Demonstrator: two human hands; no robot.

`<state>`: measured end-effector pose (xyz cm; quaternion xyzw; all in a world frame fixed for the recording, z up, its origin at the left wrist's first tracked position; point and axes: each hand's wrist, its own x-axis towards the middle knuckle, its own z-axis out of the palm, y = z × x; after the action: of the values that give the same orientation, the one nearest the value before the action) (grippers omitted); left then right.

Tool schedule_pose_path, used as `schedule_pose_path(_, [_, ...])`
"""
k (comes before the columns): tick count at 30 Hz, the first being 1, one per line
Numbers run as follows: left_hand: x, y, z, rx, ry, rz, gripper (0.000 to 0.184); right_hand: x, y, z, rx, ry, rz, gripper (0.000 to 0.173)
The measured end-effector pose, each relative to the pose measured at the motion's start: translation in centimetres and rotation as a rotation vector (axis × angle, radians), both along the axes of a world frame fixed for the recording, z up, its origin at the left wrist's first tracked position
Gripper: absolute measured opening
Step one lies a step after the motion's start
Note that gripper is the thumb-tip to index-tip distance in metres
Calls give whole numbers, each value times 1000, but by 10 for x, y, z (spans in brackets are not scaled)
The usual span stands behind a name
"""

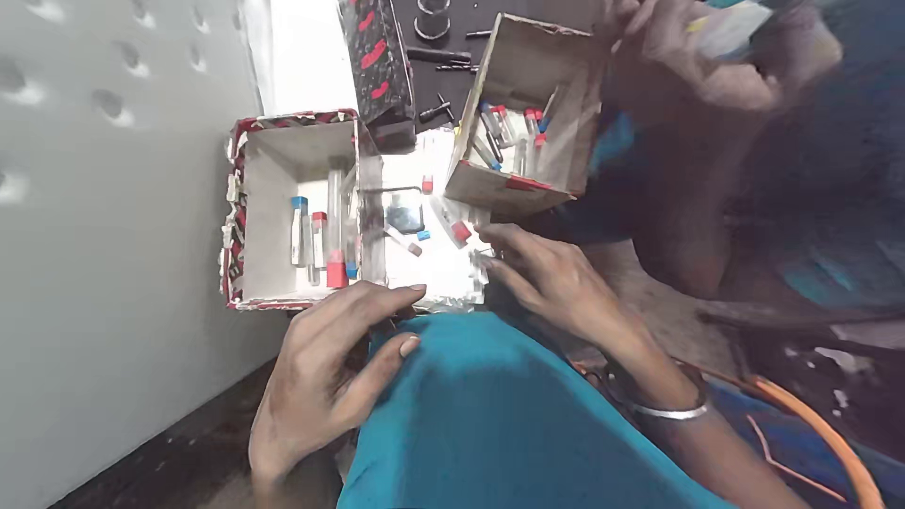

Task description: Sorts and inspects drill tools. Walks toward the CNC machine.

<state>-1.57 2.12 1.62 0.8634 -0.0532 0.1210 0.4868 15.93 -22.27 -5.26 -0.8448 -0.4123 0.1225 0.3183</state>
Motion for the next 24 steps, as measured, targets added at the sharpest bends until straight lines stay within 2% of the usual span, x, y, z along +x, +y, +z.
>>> schedule_pose_path(2, [-1, 1, -4, 3, -7, 25, 34, 6, -12, -6, -47, -26, -33, 31])
schedule_pose_path(5, [-1, 1, -12, -23, -26, 56, 30, 16, -31, -13, -237, 32, -110, 30])
schedule_pose_path(11, [5, -1, -18, 55, -51, 114, 29, 7, -20, -26, -534, 314, -193, 57])
schedule_pose_path(16, [1, -17, -7, 87, -82, 137, 27, 16, -14, -30, -568, 404, -211, 39])
schedule_pose_path(20, [3, -44, -6, 16, -61, 153, 26, 27, -36, -37, -368, 507, -150, 31])
schedule_pose_path(24, [21, -93, -18, -86, 79, 231, 34, 19, -64, -26, 128, 563, 33, 28])
